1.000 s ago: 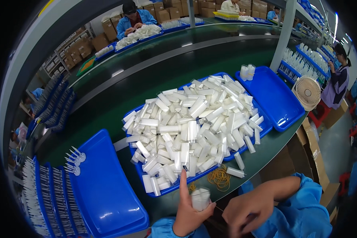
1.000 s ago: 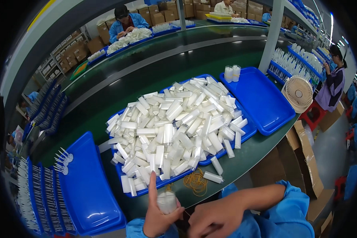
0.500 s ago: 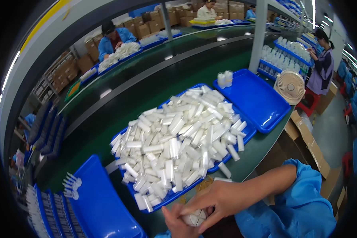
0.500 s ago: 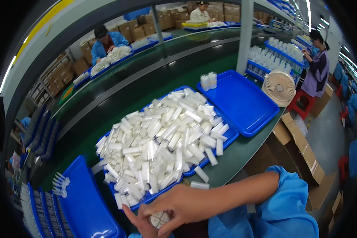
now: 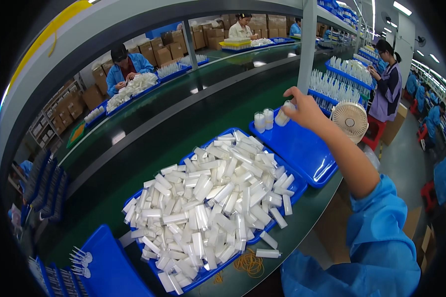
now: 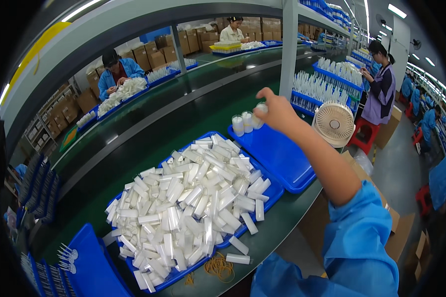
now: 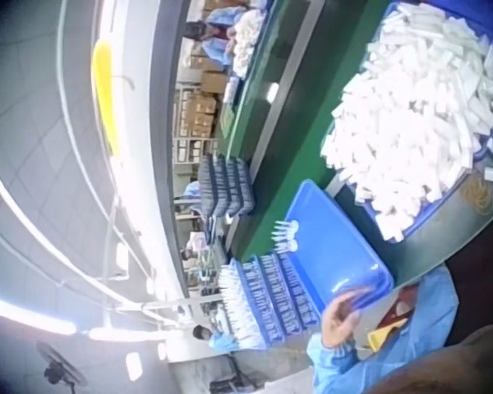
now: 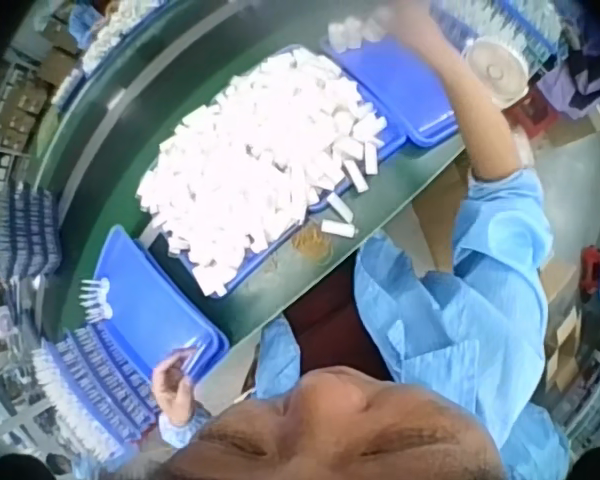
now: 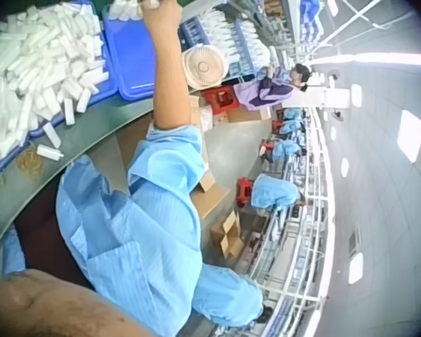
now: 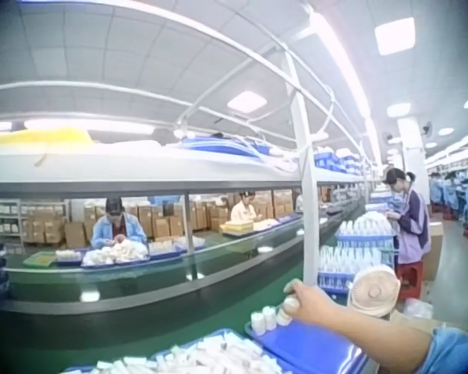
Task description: The recorder is assembling small plastic sprayer pump components and placing them into a tray on an assembly line.
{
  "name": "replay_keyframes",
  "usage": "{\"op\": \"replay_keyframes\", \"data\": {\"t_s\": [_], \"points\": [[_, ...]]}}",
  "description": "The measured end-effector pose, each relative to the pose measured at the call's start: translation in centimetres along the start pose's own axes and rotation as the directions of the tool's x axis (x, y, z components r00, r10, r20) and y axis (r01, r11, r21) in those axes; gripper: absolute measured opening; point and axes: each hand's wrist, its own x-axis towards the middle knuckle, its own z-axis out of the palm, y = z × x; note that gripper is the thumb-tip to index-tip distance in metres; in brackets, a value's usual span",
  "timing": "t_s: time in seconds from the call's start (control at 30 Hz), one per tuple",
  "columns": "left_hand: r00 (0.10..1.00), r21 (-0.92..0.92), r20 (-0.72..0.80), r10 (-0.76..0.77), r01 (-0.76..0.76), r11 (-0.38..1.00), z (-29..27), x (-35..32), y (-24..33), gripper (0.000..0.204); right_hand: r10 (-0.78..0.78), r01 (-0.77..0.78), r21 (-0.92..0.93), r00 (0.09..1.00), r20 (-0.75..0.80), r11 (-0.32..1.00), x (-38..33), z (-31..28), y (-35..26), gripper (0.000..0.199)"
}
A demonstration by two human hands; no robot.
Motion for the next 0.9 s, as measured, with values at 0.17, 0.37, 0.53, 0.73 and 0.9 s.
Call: {"op": "replay_keyframes", "data": {"t_s": [0.17, 0.37, 0.53, 0.73, 0.9], "points": [[0.96, 0.967, -0.186, 0.207, 0.142, 0.211, -5.3, 3.0, -0.9, 0.028, 0.152, -0.151, -0.143, 0.988, -0.004, 0.978, 6.1, 6.7, 5.7, 0.034], [0.924, 0.976, -0.187, 0.332, 0.214, -0.047, -10.3, 5.6, -5.4, 0.03, 0.228, -0.227, -0.016, 0.971, 0.07, 0.974, 6.7, 12.2, 6.9, 0.034], [0.909, 0.978, -0.129, 0.395, 0.182, -0.1, -13.4, 8.4, -9.1, 0.031, 0.217, -0.211, -0.081, 0.974, 0.071, 0.974, 7.0, 12.0, 8.1, 0.035], [0.902, 0.98, -0.173, 0.396, 0.197, -0.021, -15.0, 10.0, -9.0, 0.03, -0.368, 0.342, 0.24, 0.927, 0.071, 0.908, 2.2, 9.8, -5.5, 0.029], [0.899, 0.955, -0.271, 0.345, 0.296, -0.022, -16.8, 11.0, -9.6, 0.022, -0.633, 0.538, 0.333, 0.652, 0.418, 0.774, -1.8, 11.2, -15.9, 0.034]]}}
